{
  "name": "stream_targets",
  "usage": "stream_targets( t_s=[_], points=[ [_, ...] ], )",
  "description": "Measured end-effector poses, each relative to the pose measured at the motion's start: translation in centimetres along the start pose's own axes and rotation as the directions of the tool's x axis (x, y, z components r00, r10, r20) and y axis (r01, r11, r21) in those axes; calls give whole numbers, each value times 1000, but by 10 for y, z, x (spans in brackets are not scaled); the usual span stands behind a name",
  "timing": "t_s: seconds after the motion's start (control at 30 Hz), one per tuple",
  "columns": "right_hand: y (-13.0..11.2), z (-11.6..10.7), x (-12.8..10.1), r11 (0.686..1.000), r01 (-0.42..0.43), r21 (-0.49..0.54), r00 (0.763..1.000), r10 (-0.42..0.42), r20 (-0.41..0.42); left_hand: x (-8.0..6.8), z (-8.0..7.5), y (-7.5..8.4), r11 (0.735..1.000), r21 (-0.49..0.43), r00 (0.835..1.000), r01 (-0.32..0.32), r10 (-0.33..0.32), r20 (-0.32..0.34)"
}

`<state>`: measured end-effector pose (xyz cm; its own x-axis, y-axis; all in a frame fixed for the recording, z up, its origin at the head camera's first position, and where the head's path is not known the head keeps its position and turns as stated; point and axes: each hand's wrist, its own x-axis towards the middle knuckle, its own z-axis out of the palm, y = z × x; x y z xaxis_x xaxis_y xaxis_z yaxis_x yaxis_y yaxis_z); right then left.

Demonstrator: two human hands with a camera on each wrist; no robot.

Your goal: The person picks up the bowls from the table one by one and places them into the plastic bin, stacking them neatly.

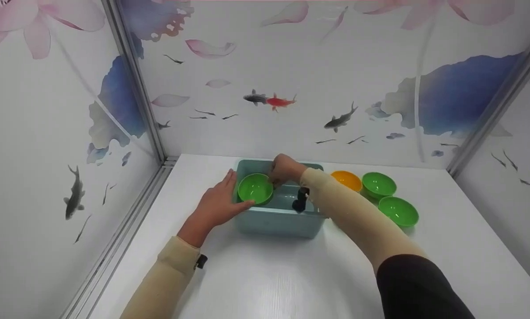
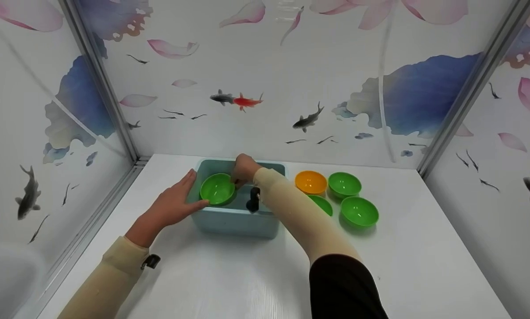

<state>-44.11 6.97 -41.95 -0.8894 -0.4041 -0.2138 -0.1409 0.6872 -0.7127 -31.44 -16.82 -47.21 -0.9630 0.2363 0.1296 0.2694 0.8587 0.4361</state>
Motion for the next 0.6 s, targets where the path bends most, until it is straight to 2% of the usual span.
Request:
stream_targets(
  t_s=[0.2,0.47,0.6],
  points=[
    [1,1,2,1000,-12,6,1000,12,23,-1,0,1,1000,-3,1000,4,-4,-6],
    [12,1,13,994,-70,-79,993,77,88,-1,0,1,1000,4,1000,7,-7,-2],
    [14,-1,10,996,-73,-53,991,79,112,0,0,1,1000,9,1000,10,-10,-7]
  ],
)
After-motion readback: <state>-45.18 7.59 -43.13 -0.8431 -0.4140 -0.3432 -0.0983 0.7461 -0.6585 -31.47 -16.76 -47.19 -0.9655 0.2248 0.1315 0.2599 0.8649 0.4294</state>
